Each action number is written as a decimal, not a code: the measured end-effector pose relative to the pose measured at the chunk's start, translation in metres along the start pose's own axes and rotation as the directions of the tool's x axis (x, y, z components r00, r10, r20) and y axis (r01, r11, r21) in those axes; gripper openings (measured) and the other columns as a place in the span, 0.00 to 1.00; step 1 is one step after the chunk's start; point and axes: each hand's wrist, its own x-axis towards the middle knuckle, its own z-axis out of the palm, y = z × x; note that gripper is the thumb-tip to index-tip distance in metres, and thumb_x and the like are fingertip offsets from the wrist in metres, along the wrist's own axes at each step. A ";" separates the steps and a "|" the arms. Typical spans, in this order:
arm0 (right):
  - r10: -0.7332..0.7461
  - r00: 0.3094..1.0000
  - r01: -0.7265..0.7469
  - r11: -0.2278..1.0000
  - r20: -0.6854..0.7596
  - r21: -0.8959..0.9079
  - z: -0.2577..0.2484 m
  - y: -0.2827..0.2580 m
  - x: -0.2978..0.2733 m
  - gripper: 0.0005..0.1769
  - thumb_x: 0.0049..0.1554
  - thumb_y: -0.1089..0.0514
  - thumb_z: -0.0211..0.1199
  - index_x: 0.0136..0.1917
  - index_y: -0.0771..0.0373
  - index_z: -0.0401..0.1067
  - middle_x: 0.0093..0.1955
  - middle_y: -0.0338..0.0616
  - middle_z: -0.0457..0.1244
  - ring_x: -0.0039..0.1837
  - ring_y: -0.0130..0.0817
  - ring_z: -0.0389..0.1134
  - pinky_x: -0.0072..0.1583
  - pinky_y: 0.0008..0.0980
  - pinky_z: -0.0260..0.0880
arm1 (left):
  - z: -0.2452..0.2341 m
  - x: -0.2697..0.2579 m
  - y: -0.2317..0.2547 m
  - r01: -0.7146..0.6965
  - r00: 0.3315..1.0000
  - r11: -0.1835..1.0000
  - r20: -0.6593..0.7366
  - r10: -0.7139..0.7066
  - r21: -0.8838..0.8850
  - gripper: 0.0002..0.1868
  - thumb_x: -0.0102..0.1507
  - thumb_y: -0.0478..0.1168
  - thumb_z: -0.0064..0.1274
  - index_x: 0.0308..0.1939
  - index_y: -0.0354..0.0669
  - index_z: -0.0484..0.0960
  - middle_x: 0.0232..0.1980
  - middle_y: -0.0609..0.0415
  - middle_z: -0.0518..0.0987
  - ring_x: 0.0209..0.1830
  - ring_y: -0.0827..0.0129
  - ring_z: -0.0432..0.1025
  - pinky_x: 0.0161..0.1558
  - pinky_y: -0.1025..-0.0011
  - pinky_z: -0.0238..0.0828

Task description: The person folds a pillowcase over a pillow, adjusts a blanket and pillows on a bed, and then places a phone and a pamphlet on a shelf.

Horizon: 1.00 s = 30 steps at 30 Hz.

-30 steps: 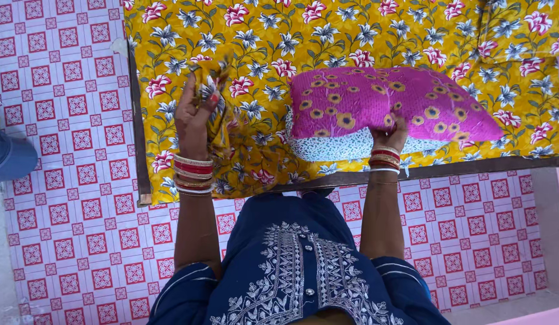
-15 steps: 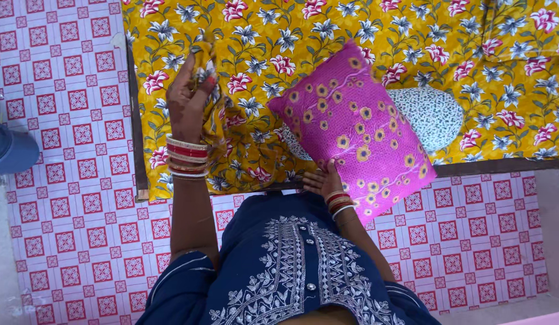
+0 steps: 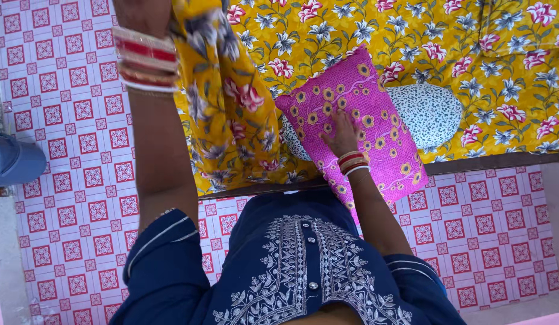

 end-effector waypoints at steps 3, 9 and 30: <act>-0.012 1.000 0.012 1.000 0.024 0.028 0.012 -0.002 -0.005 0.53 0.53 0.39 0.70 0.82 0.53 0.47 0.86 0.53 0.38 0.86 0.51 0.34 0.78 0.65 0.26 | 0.046 -0.008 -0.015 -0.056 0.998 0.998 -0.012 0.057 0.041 0.30 0.67 0.33 0.50 0.74 0.50 0.67 0.69 0.45 0.77 0.50 0.68 0.76 0.47 0.68 0.74; -0.019 1.000 0.018 0.992 0.004 0.124 0.013 -0.001 -0.017 0.52 0.53 0.43 0.71 0.82 0.51 0.49 0.86 0.51 0.39 0.86 0.46 0.36 0.80 0.59 0.29 | 0.119 0.046 -0.017 -0.233 0.972 0.970 0.056 0.229 0.074 0.33 0.64 0.31 0.45 0.72 0.61 0.67 0.67 0.47 0.78 0.39 0.69 0.78 0.33 0.68 0.76; -0.542 0.840 0.533 0.819 -0.020 0.214 0.001 0.001 0.099 0.10 0.56 0.64 0.63 0.52 0.58 0.77 0.48 0.45 0.69 0.53 0.46 0.70 0.57 0.44 0.72 | 0.300 -0.225 -0.147 0.034 0.570 0.905 0.735 -0.366 0.424 0.21 0.64 0.50 0.52 0.59 0.50 0.80 0.60 0.46 0.80 0.60 0.51 0.75 0.64 0.56 0.73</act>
